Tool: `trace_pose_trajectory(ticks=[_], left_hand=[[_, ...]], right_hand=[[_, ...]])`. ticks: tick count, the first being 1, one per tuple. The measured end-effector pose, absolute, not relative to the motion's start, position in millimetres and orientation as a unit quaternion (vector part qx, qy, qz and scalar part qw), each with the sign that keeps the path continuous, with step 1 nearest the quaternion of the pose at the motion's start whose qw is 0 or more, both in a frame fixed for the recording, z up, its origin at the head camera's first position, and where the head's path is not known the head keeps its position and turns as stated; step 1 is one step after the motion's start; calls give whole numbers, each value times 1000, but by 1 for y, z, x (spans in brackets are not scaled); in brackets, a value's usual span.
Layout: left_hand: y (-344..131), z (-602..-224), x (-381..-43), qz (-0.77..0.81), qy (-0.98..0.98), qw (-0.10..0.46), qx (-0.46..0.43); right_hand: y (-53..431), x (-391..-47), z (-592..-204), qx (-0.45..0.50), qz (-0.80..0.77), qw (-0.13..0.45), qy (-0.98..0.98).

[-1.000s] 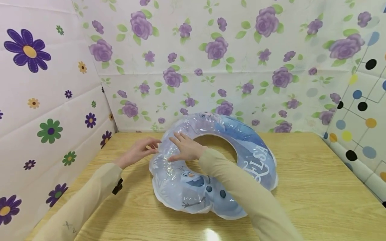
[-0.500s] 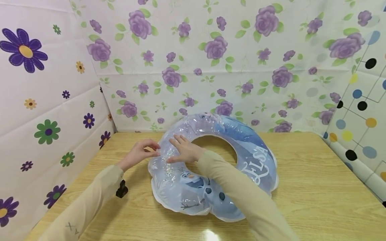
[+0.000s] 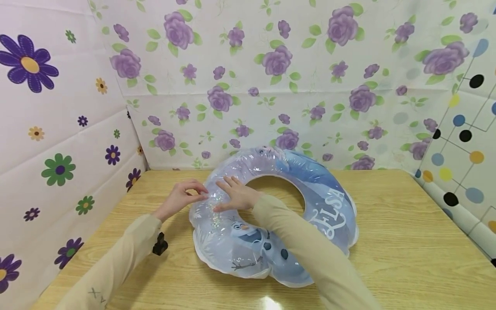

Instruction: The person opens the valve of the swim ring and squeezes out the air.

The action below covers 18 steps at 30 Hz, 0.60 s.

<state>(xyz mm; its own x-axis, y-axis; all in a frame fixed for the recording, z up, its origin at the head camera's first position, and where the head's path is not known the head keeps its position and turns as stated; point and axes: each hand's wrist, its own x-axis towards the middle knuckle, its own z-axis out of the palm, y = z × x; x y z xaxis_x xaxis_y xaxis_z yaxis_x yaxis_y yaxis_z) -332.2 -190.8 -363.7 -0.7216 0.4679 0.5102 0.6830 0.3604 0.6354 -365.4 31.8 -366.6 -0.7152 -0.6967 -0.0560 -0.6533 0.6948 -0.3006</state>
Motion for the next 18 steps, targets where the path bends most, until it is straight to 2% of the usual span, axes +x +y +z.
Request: trace_pose_trajectory(ticks=[10, 18], left_hand=[[-193, -372, -338, -482, -802, 132, -327], [-194, -374, -339, -497, -813, 106, -284]], right_hand=[[30, -365, -368, -368, -140, 98, 914], [30, -367, -374, -358, -122, 103, 920]])
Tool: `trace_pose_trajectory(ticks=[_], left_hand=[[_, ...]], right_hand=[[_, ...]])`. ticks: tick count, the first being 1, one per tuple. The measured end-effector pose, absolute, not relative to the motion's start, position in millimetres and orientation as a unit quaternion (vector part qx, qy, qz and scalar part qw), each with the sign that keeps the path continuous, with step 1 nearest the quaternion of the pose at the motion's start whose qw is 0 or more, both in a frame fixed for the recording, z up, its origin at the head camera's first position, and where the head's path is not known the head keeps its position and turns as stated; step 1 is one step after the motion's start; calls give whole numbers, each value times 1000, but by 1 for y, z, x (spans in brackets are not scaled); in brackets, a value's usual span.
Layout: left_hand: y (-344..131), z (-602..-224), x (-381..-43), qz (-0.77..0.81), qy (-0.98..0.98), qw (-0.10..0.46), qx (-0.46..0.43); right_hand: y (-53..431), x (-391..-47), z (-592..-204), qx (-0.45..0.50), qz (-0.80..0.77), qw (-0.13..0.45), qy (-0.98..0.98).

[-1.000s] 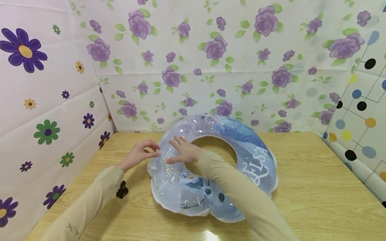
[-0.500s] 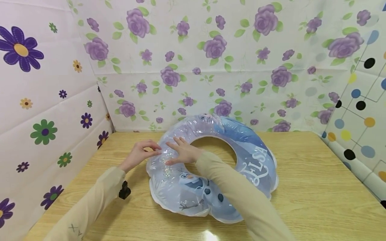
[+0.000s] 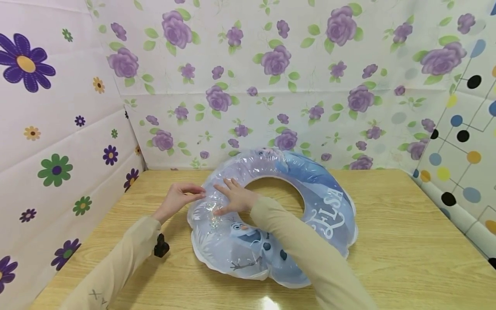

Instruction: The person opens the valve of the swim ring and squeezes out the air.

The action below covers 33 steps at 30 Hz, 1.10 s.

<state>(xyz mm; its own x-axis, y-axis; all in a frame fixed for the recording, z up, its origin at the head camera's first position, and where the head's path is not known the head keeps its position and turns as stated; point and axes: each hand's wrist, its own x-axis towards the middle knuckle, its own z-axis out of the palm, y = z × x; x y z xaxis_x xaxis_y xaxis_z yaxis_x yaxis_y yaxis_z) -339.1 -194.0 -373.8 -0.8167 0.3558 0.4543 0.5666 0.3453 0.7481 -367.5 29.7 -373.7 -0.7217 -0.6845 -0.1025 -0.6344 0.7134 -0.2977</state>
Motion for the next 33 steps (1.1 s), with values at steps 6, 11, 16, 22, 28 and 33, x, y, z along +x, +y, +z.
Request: trace_pose_trajectory(ticks=[6, 11, 16, 22, 28, 33], left_hand=[[-191, -374, -339, -522, -806, 90, -262], [-192, -379, -342, -545, -795, 79, -254], [-192, -383, -343, -582, -782, 54, -218], [-191, -384, -345, -614, -765, 34, -191], [-195, -397, -354, -632, -745, 52, -207], [-196, -412, -364, -650, -733, 61, -192]], right_hand=[[31, -369, -376, -353, -108, 100, 924], [32, -369, -377, -345, -108, 108, 926], [31, -370, -379, -343, -112, 110, 926], [31, -373, -380, -342, -112, 106, 927], [29, -371, -380, -342, -121, 115, 925], [29, -372, -381, -342, -117, 113, 926]])
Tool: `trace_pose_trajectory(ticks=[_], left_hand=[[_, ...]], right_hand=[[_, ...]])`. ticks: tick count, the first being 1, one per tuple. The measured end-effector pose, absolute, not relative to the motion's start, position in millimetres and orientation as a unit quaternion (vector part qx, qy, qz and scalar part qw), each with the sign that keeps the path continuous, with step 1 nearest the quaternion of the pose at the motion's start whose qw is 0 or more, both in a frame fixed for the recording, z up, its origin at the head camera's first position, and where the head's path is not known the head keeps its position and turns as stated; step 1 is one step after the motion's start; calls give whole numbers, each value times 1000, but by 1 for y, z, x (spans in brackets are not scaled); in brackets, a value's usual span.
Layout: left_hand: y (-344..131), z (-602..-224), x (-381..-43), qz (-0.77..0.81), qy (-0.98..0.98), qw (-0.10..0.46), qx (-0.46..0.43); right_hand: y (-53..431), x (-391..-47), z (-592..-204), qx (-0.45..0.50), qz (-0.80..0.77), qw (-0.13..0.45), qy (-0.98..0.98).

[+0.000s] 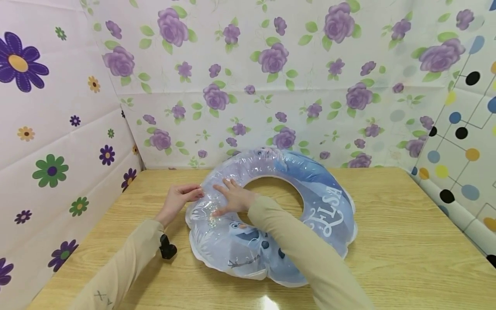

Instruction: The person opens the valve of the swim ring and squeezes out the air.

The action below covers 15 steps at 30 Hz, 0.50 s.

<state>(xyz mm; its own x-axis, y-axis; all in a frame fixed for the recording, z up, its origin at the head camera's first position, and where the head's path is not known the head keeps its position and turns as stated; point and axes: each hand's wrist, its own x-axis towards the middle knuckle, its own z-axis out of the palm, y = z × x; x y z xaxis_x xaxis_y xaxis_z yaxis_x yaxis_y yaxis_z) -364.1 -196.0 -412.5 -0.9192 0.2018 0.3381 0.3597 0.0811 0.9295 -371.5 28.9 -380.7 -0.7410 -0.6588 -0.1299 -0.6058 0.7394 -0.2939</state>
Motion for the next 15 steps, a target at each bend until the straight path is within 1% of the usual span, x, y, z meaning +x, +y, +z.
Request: trace_pose_trajectory(ticks=[8, 15], left_hand=[[-201, -413, -363, -675, -714, 79, -167], [-207, -408, -361, -652, -736, 55, -177]], right_hand=[[26, -372, -382, -348, -131, 110, 922], [28, -372, -386, -341, -128, 114, 925]])
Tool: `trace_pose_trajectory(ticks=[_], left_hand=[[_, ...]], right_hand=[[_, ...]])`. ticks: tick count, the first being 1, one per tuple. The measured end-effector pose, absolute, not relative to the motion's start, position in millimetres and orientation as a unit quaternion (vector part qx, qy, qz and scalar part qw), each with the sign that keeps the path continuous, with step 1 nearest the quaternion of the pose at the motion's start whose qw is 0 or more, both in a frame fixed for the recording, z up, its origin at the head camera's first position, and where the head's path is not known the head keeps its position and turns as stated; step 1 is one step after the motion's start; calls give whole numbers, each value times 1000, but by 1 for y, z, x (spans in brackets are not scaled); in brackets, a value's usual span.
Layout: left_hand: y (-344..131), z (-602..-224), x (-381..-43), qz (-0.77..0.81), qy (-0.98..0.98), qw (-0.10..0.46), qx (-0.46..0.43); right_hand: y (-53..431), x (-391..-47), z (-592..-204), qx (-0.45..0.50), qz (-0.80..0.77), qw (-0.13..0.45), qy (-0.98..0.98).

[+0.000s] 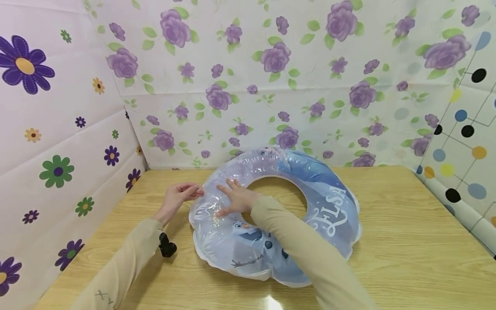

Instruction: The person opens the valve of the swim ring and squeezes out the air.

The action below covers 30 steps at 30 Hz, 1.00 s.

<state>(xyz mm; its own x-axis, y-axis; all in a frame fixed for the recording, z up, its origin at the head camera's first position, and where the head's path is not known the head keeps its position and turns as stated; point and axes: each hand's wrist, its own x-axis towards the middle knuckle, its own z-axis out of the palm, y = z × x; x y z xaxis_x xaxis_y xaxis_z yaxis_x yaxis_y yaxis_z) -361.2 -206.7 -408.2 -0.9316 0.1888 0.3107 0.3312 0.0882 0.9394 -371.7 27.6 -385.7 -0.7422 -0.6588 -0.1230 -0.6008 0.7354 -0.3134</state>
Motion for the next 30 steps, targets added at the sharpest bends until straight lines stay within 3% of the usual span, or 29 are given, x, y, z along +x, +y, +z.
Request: trace_pose_trajectory(ticks=[12, 23, 30], left_hand=[[-201, -405, -361, -654, -739, 56, -151], [-178, -360, -341, -639, -752, 73, -145], [-173, -354, -341, -638, -753, 89, -137]], right_hand=[[30, -370, -385, -343, -129, 120, 923], [33, -374, -382, -347, -137, 111, 921], [35, -373, -376, -336, -152, 112, 923]])
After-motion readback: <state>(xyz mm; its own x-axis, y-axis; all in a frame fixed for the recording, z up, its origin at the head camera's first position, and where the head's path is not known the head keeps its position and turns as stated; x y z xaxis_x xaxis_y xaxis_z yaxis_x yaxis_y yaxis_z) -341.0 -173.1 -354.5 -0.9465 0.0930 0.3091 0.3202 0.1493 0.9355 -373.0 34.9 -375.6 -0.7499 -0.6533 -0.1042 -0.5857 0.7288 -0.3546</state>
